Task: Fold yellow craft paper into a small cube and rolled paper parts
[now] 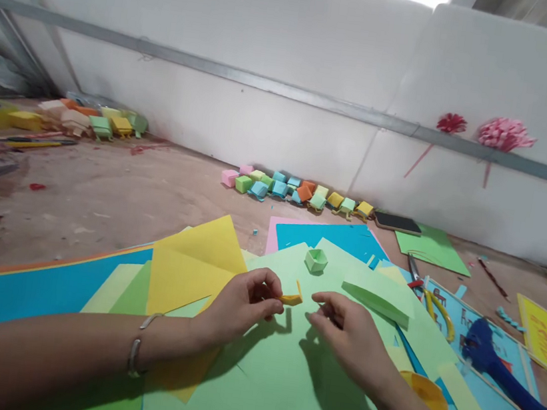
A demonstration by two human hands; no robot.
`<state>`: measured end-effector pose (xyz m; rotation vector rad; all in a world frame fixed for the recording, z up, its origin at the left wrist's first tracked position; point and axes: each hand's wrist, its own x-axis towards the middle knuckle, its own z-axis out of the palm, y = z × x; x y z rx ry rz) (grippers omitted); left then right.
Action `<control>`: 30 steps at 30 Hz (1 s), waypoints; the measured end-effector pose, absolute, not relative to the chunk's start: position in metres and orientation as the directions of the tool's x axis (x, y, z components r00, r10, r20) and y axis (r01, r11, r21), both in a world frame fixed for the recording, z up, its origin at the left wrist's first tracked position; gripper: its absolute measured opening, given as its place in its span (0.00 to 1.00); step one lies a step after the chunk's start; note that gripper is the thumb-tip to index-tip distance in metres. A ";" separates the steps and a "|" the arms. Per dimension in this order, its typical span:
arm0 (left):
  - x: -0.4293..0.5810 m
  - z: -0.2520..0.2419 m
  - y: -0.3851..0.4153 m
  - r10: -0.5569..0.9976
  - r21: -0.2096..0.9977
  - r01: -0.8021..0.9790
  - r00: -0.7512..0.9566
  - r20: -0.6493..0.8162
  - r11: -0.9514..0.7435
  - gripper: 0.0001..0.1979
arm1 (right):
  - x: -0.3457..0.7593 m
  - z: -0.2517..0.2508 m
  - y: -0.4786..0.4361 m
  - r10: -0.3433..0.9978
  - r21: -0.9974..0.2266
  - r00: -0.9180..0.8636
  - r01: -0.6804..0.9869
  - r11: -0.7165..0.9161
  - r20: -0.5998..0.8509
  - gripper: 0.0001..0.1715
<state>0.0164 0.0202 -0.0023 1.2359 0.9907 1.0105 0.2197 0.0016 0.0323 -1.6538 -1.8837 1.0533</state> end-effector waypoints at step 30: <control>0.014 -0.002 0.014 0.923 0.997 0.069 0.385 0.005 -0.035 0.24 | 0.202 0.030 -0.018 0.853 -0.457 -0.347 0.731 0.507 0.391 0.01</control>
